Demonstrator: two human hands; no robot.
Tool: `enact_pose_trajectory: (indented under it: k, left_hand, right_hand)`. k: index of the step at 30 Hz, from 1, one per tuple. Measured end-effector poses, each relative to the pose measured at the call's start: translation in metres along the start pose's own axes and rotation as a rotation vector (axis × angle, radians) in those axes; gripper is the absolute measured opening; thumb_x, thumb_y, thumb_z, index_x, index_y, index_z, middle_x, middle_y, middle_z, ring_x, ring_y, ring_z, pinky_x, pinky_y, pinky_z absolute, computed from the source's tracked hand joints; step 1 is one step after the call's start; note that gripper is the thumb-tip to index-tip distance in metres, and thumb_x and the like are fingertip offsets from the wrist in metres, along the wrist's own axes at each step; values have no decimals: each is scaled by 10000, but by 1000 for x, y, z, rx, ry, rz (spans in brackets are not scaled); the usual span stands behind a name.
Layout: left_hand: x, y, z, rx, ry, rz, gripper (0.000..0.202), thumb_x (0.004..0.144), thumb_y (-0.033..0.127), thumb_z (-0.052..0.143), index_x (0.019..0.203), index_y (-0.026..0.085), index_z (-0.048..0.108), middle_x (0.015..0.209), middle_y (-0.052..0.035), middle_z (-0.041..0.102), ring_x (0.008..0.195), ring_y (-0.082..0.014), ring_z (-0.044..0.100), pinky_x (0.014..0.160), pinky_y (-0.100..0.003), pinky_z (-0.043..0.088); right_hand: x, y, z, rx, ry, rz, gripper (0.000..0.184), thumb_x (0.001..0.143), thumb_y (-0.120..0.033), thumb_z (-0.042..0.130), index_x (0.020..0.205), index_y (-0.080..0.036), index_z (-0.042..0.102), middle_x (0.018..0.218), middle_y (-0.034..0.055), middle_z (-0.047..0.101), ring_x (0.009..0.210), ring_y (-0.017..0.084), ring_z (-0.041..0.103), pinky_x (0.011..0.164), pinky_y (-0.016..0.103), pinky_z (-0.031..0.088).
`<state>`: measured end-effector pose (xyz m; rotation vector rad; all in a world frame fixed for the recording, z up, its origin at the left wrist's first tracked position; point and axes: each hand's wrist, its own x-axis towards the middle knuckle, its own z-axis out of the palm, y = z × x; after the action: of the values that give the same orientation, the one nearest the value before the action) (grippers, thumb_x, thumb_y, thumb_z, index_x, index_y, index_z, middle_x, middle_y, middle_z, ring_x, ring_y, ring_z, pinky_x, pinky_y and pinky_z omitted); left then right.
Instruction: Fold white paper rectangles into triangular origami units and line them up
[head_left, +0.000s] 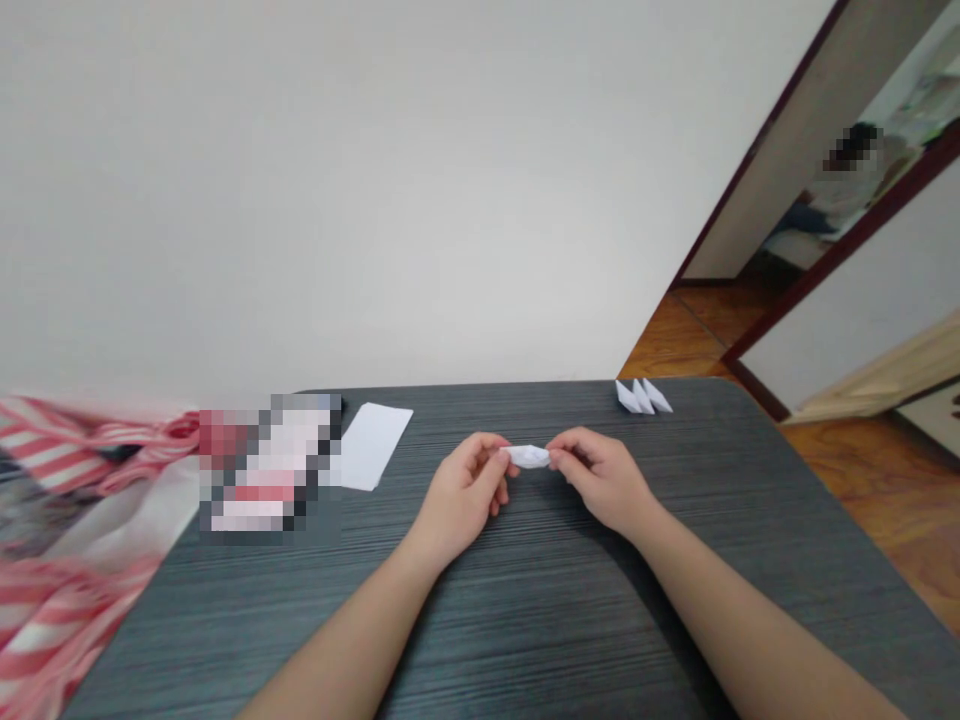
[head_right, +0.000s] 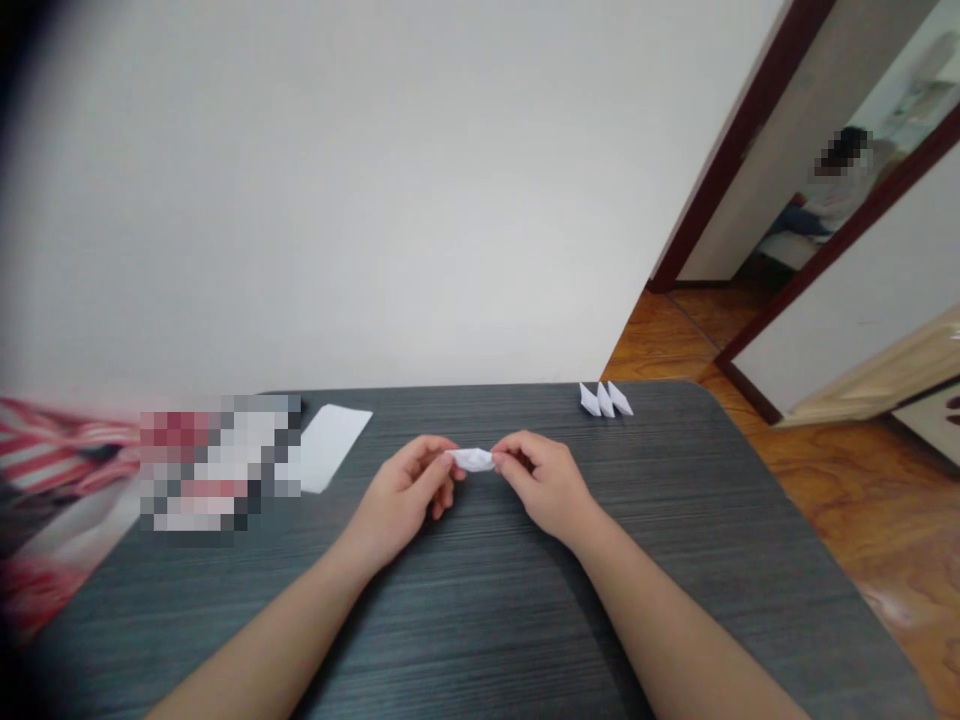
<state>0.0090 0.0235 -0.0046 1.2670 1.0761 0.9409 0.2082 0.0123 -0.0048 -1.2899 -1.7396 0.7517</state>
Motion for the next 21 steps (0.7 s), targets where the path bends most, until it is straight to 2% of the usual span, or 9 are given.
enact_pose_trajectory:
  k: [4, 7, 9, 12, 14, 18, 21]
  left_hand:
    - [1, -2, 0, 51, 13, -2, 249, 890, 405, 547, 905, 159, 581, 607, 27, 588, 436, -81, 487, 427, -184, 388]
    - [3, -2, 0, 67, 24, 6, 262, 888, 418, 549, 922, 161, 583, 619, 22, 606, 440, -87, 494, 434, -192, 393]
    - [4, -1, 0, 93, 17, 6, 264, 885, 422, 554, 926, 163, 582, 619, 24, 607, 447, -93, 502, 442, -198, 396]
    - [4, 3, 2, 168, -3, 3, 280, 896, 441, 545, 893, 164, 583, 593, 31, 592, 469, -100, 518, 475, -205, 412]
    - [3, 7, 4, 180, 4, 12, 295, 888, 457, 554, 895, 164, 581, 607, 27, 597, 474, -102, 516, 472, -210, 410]
    - [2, 10, 7, 148, 45, 18, 335, 872, 467, 577, 1021, 167, 563, 700, 9, 641, 488, -112, 526, 469, -230, 431]
    - [3, 8, 8, 152, 45, 20, 348, 860, 459, 589, 1043, 167, 549, 715, 1, 651, 499, -120, 538, 466, -237, 436]
  right_hand:
    - [1, 2, 0, -60, -56, -40, 90, 911, -203, 595, 907, -200, 685, 696, -19, 646, 608, 128, 575, 614, 244, 429]
    - [3, 4, -5, -125, -82, -69, 83, 922, -194, 595, 967, -200, 665, 733, -14, 660, 632, 133, 593, 629, 244, 441]
    - [5, 5, -9, -187, -88, -104, 70, 930, -184, 587, 942, -199, 655, 791, 4, 676, 698, 145, 618, 662, 247, 456]
    - [6, 3, -16, -266, -140, -217, 85, 935, -162, 581, 939, -192, 660, 924, 41, 702, 857, 164, 645, 794, 264, 480]
    - [7, 2, -20, -295, -156, -246, 118, 949, -147, 551, 941, -186, 662, 943, 50, 703, 882, 163, 647, 817, 260, 484]
    - [5, 1, -24, -312, -149, -280, 106, 959, -173, 549, 953, -183, 653, 919, 47, 699, 856, 155, 645, 805, 252, 488]
    - [7, 1, -29, -304, -62, -255, 106, 949, -160, 550, 933, -191, 651, 916, 43, 697, 853, 154, 643, 792, 253, 488]
